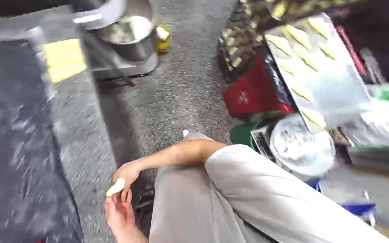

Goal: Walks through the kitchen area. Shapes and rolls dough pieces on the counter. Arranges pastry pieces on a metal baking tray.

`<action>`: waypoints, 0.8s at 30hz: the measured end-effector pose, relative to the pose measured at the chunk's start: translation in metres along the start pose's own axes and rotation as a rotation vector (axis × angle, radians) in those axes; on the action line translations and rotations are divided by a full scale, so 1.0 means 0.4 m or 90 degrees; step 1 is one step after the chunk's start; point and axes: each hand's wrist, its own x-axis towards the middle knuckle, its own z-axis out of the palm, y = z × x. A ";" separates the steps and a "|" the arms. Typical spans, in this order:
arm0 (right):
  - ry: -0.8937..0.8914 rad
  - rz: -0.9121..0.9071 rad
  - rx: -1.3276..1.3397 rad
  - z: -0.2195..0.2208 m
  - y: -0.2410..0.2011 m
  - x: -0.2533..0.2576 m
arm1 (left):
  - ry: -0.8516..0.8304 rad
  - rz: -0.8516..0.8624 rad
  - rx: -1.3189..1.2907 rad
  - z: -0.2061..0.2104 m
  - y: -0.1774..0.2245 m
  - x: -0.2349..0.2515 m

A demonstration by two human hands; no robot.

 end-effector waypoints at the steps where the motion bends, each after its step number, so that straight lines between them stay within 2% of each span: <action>1: 0.028 0.013 0.033 -0.014 0.043 -0.056 | -0.097 -0.003 0.038 0.032 -0.001 0.026; 4: 0.116 0.077 0.152 -0.072 0.120 -0.283 | -0.356 -0.056 0.184 0.204 0.011 0.078; 6: 0.202 0.117 0.285 -0.101 0.185 -0.432 | -0.447 -0.033 0.342 0.355 0.006 0.100; 9: 0.384 0.229 0.534 -0.061 0.300 -0.584 | -0.559 0.164 0.616 0.557 -0.056 0.103; 11: 0.537 0.294 0.580 -0.018 0.328 -0.687 | -0.692 0.352 0.772 0.688 -0.100 0.094; 13: 0.694 0.352 0.492 0.035 0.321 -0.798 | -0.808 0.440 0.840 0.816 -0.146 0.063; 16: 0.866 0.439 0.241 0.116 0.310 -0.945 | -0.952 0.422 0.866 0.979 -0.211 -0.002; 19: 0.928 0.565 0.054 0.145 0.306 -1.107 | -1.048 0.370 0.811 1.119 -0.280 -0.095; 24: 1.027 0.605 -0.073 0.157 0.359 -1.452 | -1.176 0.305 0.653 1.380 -0.410 -0.254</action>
